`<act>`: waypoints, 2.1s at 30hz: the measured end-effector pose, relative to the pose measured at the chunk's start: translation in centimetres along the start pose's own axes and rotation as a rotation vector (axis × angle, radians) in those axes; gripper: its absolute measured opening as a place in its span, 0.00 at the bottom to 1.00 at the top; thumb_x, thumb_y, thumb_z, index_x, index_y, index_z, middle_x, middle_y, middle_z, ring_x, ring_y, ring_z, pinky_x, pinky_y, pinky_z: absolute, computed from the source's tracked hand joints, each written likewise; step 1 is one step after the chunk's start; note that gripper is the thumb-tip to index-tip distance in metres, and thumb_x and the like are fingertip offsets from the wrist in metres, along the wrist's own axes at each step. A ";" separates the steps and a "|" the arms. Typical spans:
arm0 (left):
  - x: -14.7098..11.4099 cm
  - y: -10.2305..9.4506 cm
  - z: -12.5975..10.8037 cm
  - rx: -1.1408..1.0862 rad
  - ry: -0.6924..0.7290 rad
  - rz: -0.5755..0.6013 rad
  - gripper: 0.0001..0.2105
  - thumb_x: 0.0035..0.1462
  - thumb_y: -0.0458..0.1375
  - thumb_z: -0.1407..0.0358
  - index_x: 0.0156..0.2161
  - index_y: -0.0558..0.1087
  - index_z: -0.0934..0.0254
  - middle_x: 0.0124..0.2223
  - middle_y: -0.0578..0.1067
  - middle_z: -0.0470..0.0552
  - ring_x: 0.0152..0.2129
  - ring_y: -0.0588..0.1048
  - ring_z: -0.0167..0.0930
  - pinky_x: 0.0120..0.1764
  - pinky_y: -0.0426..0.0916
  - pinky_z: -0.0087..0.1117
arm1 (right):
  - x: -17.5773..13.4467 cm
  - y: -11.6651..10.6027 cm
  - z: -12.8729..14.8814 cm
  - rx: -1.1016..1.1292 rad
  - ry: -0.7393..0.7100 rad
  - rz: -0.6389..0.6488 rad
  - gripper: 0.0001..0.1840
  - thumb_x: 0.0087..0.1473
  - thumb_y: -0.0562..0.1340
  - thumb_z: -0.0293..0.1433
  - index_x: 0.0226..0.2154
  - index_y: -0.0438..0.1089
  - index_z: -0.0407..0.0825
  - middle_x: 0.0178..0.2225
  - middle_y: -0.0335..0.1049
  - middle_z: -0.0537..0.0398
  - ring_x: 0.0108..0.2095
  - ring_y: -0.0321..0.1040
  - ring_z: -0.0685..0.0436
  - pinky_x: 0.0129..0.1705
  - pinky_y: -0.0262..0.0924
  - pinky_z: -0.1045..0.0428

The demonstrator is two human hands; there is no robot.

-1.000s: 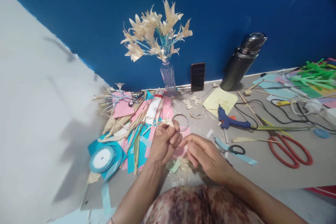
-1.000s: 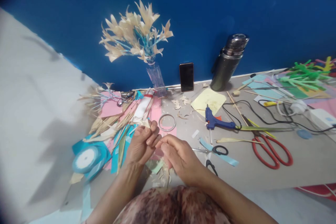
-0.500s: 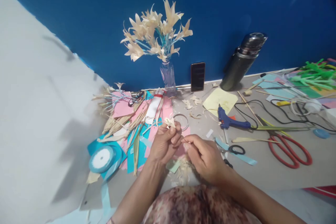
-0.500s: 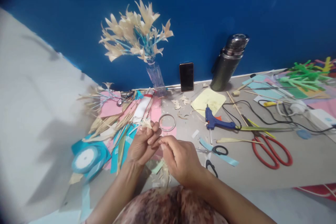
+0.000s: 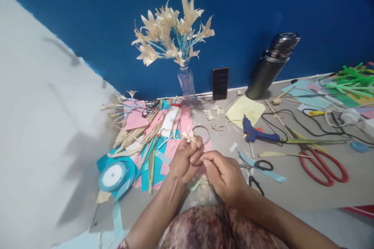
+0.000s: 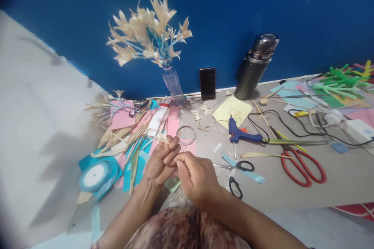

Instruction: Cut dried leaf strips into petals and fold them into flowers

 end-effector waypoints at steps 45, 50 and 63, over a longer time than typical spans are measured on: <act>-0.5 -0.4 0.1 0.344 0.121 -0.150 0.12 0.41 0.73 0.63 0.27 0.77 0.67 0.31 0.79 0.50 0.14 0.63 0.18 0.18 0.52 0.23 | 0.3 -1.7 -1.3 -0.154 -0.151 -0.098 0.10 0.65 0.55 0.27 0.41 0.73 0.49 0.37 0.80 0.47 0.37 0.76 0.44 0.41 0.67 0.51; -0.8 0.7 -1.1 0.369 0.232 -0.145 0.09 0.45 0.71 0.65 0.26 0.75 0.66 0.30 0.77 0.48 0.14 0.63 0.18 0.20 0.53 0.24 | 0.2 -2.2 -1.4 -0.124 -0.071 -0.057 0.07 0.62 0.59 0.30 0.41 0.72 0.49 0.32 0.77 0.51 0.30 0.72 0.45 0.35 0.65 0.52; -1.8 3.8 -2.9 0.709 0.508 -0.204 0.05 0.48 0.69 0.67 0.30 0.79 0.64 0.23 0.69 0.43 0.18 0.61 0.22 0.22 0.57 0.23 | 3.6 -3.3 -2.2 -0.144 -0.154 -0.033 0.08 0.64 0.59 0.31 0.34 0.74 0.49 0.34 0.76 0.51 0.37 0.71 0.42 0.40 0.63 0.49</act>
Point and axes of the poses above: each hand's wrist, its own x-axis towards the middle knuckle, its own y-axis out of the palm, z = x × y, the point moved 3 cm from there along x, towards the middle knuckle
